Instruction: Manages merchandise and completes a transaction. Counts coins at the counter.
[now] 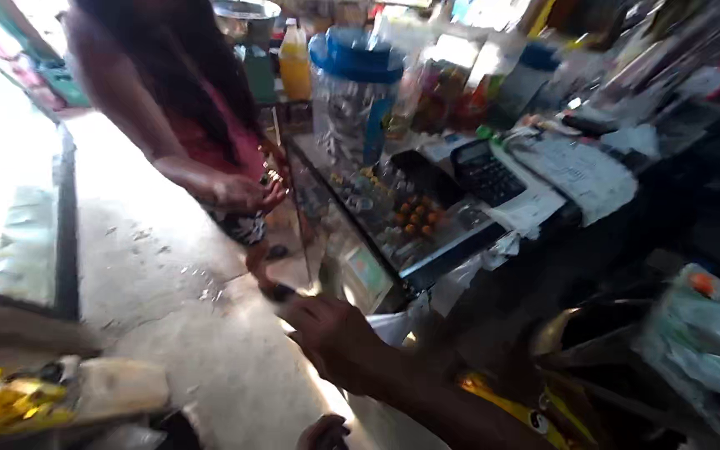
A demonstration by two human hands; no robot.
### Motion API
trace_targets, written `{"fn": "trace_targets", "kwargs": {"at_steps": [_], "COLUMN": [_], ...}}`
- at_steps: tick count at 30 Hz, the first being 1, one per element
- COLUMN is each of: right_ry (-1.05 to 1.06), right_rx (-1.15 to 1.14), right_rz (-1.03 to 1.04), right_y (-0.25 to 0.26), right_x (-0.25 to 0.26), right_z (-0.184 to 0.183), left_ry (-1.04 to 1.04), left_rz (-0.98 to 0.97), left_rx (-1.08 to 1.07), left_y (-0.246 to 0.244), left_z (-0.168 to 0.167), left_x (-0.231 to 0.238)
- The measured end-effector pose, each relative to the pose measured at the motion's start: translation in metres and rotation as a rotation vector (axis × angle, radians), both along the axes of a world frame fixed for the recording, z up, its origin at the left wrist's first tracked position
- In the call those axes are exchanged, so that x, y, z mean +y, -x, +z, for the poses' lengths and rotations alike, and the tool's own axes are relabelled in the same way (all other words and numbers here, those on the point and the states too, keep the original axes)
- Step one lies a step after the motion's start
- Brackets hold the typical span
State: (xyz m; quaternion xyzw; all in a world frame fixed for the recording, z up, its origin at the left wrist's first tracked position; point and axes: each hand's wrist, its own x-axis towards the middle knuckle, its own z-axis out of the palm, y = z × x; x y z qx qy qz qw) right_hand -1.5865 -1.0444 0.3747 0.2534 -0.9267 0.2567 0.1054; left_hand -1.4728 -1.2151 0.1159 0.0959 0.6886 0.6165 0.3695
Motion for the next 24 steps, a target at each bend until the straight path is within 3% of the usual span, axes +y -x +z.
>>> {"fn": "trace_targets", "kwargs": {"at_steps": [2, 4, 7, 13, 17, 24], "right_ry": [0.046, 0.066, 0.24, 0.4, 0.471, 0.547], "right_rx": [-0.288, -0.667, -0.856, -0.582, -0.649, -0.439], "right_rz": [-0.056, -0.294, -0.649, -1.127, -1.398, -1.653], "right_y": [-0.082, -0.164, -0.295, -0.51, -0.626, -0.764], "right_x": [0.037, 0.074, 0.119, 0.167, 0.205, 0.274], "right_z": [-0.061, -0.116, -0.166, -0.181, -0.178, -0.2], "left_ry": [-0.062, -0.048, -0.076, -0.029, -0.003, 0.07], "left_rz": [-0.148, -0.328, -0.543, -0.987, -1.182, -1.472], "left_rx": [-0.006, -0.07, -0.106, 0.072, 0.108, 0.115], "left_y": [-0.006, -0.014, -0.052, -0.223, -0.344, -0.477], "left_z": [0.011, 0.026, 0.036, 0.044, 0.04, 0.053], "left_x": [0.026, 0.064, 0.129, 0.284, 0.357, 0.472]}}
